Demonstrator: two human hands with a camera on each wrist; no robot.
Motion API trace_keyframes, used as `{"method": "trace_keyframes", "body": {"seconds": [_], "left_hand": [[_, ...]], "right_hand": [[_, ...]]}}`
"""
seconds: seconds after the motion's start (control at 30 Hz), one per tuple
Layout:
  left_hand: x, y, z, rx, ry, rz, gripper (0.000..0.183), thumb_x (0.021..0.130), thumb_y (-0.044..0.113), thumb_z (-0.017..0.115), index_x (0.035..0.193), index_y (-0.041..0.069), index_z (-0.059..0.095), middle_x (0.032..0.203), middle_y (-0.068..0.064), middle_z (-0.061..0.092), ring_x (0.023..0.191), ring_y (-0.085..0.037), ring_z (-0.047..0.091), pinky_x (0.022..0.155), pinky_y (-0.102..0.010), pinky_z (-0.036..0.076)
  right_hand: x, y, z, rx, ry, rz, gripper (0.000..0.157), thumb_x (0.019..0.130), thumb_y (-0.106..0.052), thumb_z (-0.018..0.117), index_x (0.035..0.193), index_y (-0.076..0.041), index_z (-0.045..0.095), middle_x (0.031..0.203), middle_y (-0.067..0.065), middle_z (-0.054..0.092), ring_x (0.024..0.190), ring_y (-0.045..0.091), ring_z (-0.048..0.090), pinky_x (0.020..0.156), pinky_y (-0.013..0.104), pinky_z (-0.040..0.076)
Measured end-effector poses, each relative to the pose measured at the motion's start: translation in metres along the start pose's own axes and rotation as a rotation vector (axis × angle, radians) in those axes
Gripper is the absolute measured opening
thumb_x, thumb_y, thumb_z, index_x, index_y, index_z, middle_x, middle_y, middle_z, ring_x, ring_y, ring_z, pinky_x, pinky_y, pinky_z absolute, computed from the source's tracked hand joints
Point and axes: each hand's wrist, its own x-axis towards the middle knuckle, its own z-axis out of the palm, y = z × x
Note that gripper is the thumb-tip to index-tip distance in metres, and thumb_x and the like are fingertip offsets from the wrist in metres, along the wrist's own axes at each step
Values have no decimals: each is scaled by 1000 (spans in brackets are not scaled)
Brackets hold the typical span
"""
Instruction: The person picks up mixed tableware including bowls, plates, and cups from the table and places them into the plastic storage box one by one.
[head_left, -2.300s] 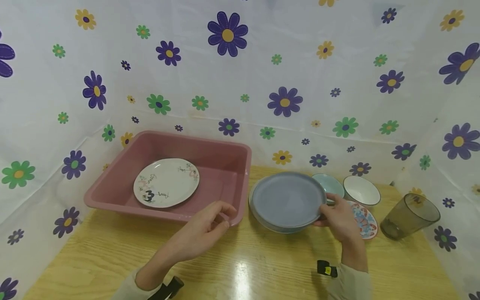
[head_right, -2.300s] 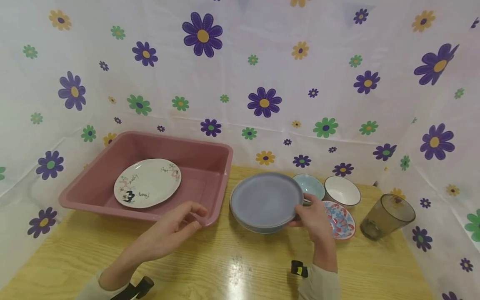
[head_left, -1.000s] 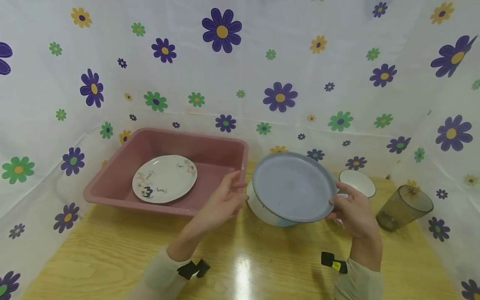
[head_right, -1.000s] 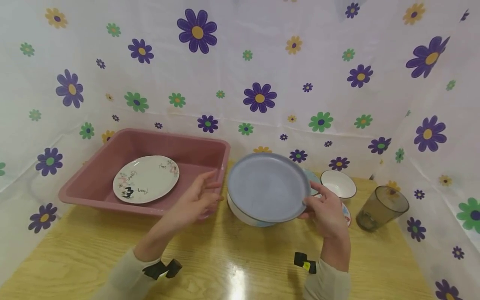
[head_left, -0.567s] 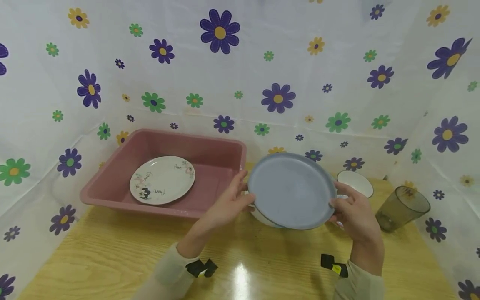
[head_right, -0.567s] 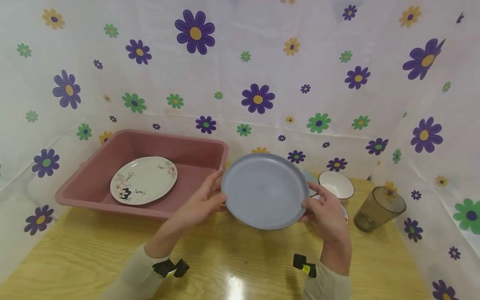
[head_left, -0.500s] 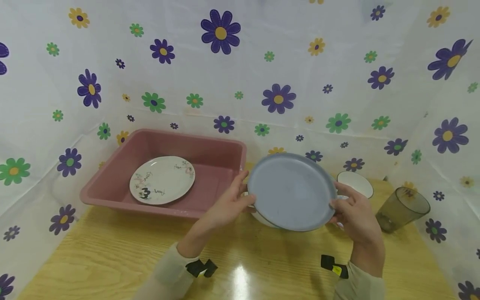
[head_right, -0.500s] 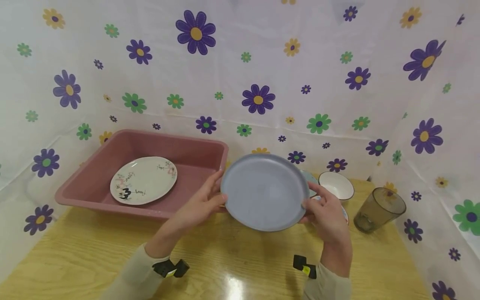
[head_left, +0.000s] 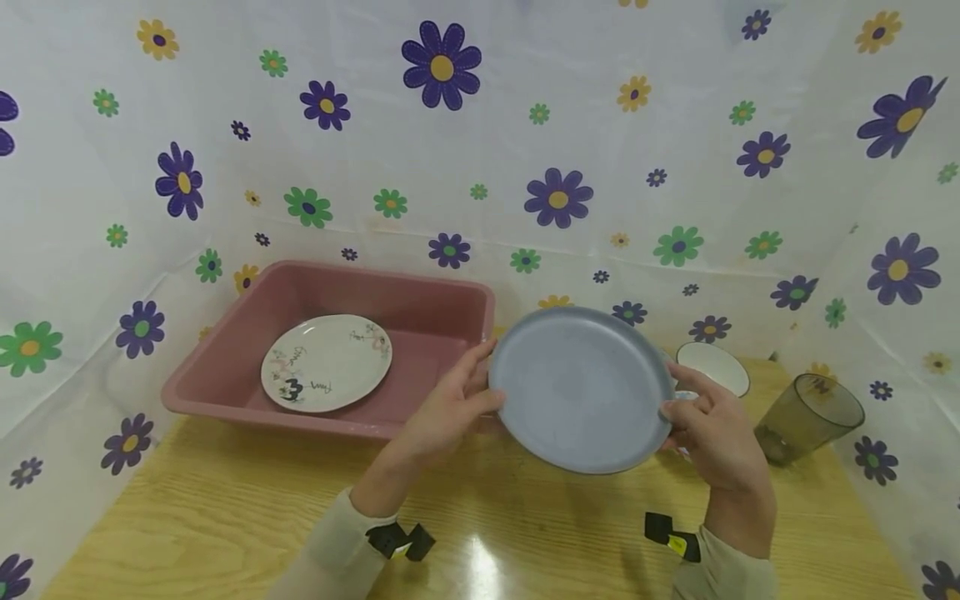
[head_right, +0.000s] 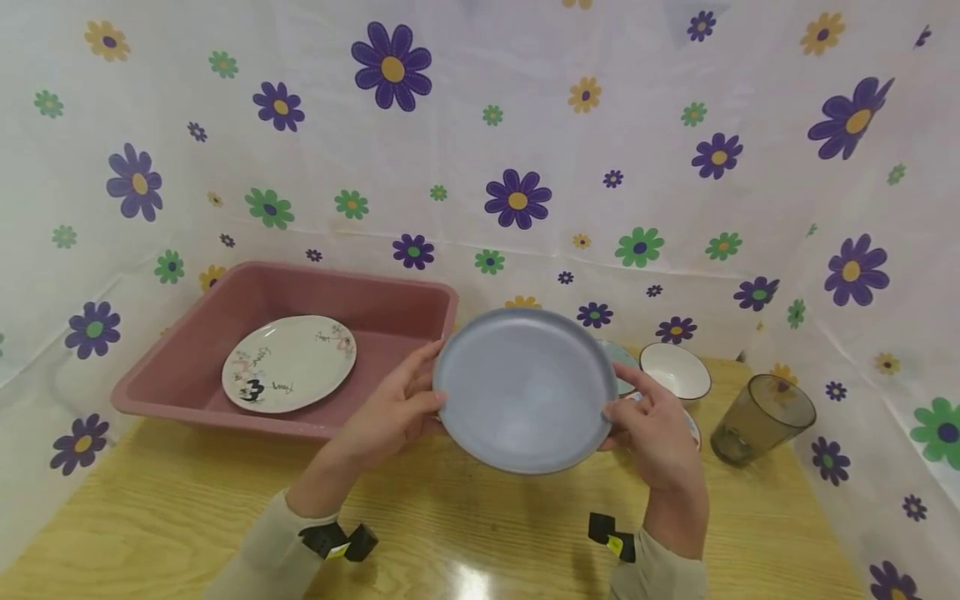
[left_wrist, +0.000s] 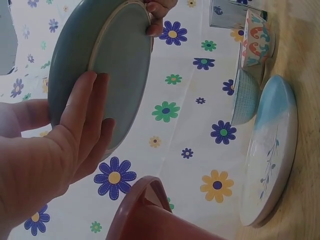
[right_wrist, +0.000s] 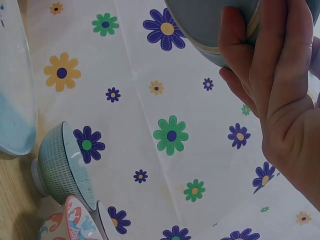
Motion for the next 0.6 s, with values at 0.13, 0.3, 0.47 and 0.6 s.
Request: {"method": "trace_keyframes", "body": {"seconds": [0.13, 0.3, 0.47, 0.6], "left_hand": [[-2, 2, 1, -12, 2, 9, 75, 96, -1, 49, 159, 10, 8, 160, -17, 25, 119, -35, 57, 83, -42, 58], [-4, 6, 2, -17, 14, 18, 74, 95, -2, 50, 158, 10, 12, 157, -20, 31, 114, -33, 60, 81, -42, 59], [-7, 9, 2, -55, 47, 0, 72, 94, -4, 48, 157, 9, 16, 148, -27, 41, 107, -28, 63, 79, -37, 59], [-8, 9, 0, -77, 78, -19, 72, 94, -6, 49, 157, 9, 19, 143, -30, 44, 100, -24, 66, 74, -34, 59]], "right_hand": [[1, -1, 2, -8, 9, -6, 61, 92, 16, 41, 146, 22, 13, 65, 3, 71, 53, 14, 68, 52, 25, 56], [2, -1, 7, 23, 34, -22, 59, 92, 16, 42, 145, 21, 16, 67, 4, 72, 53, 13, 68, 51, 24, 56], [6, -3, 15, 37, 82, -2, 61, 93, 14, 46, 146, 20, 18, 68, 3, 72, 53, 13, 67, 50, 23, 55], [8, -3, 19, 46, 110, 32, 61, 94, 11, 47, 147, 18, 19, 69, 3, 72, 52, 11, 65, 50, 21, 55]]}}
